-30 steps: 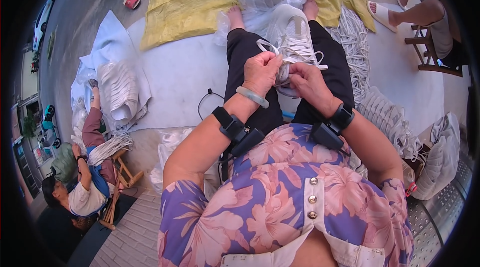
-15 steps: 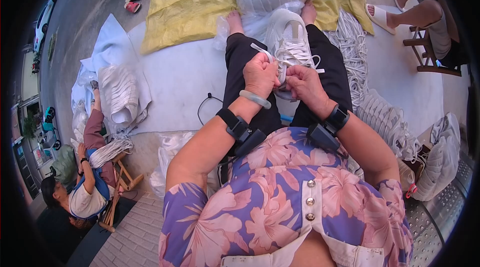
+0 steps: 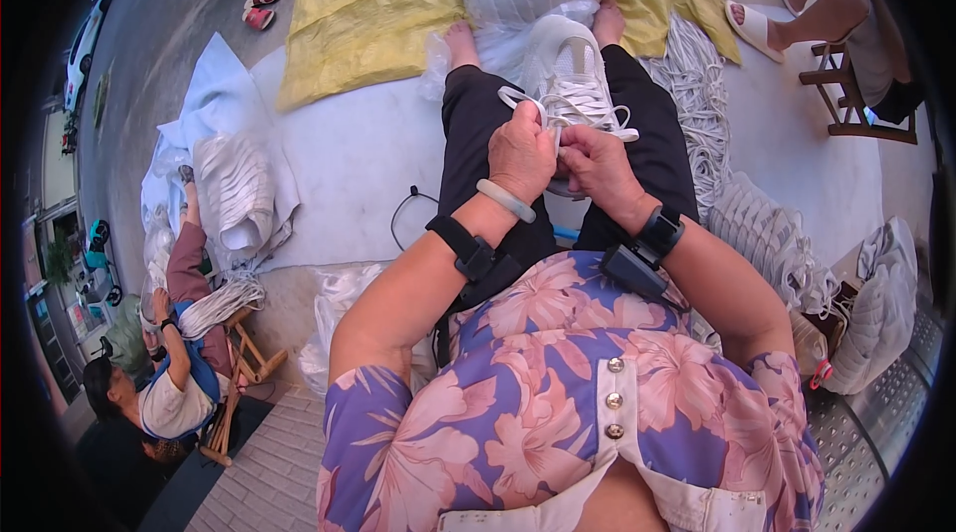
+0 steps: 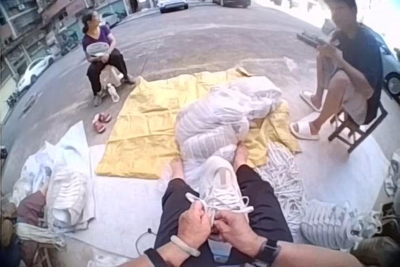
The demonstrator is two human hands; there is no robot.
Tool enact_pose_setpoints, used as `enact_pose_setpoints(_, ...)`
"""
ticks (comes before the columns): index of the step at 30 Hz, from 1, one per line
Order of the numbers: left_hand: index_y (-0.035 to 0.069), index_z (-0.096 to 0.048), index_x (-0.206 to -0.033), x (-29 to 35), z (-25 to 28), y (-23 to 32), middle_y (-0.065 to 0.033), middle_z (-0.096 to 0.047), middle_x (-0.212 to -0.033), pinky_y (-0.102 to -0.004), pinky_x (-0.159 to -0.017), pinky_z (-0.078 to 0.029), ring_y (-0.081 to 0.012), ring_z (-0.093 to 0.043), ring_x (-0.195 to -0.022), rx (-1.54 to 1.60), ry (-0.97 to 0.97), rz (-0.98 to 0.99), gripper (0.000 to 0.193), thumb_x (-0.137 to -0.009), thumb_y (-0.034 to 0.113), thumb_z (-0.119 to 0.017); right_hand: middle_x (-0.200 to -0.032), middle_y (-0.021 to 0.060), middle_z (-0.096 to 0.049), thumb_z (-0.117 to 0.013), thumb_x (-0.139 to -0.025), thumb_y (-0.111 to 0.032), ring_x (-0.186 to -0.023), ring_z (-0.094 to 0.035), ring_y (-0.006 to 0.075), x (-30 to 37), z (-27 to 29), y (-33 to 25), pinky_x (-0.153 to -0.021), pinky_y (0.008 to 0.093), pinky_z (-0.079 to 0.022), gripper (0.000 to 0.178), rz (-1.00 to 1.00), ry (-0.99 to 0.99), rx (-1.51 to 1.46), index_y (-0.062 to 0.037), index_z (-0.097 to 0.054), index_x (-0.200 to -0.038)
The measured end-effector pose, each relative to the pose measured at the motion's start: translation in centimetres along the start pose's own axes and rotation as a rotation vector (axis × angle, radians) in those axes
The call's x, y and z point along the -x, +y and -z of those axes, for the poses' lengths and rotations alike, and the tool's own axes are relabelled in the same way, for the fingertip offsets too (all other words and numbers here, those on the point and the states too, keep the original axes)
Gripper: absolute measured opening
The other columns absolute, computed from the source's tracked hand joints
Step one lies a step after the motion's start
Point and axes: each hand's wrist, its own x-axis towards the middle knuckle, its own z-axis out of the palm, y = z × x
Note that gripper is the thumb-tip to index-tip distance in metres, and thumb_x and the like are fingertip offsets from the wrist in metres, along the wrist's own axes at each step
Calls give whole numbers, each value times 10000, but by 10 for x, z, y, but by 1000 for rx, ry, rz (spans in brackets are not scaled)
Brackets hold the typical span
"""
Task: Insert and thread laces through the eyelets of a white sneaker.
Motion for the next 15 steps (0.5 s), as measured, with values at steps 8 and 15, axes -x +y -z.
enact_pose_setpoints(8, 9, -524, -774, -6, -2, -3, -55, -567, -599, -291, -508, -425, -148, -545, -531, 110, -57, 170, 132, -785, 112, -605, -655, 164, -564, -518, -804, -75, -624, -577, 306, -8, 5, 9, -579, 403, -442, 92, 352, 32, 505, -18, -532, -875)
enact_pose_setpoints(15, 69, -526, -790, -11, 8, 13, 2, -494, -557, -215, -305, -252, -58, -344, -355, 713, -52, 625, 53, -827, 104, -541, -666, 190, -549, -511, -811, -104, -646, -550, 378, 19, 27, -2, -565, 444, -413, 99, 386, -8, 948, -19, -485, -767)
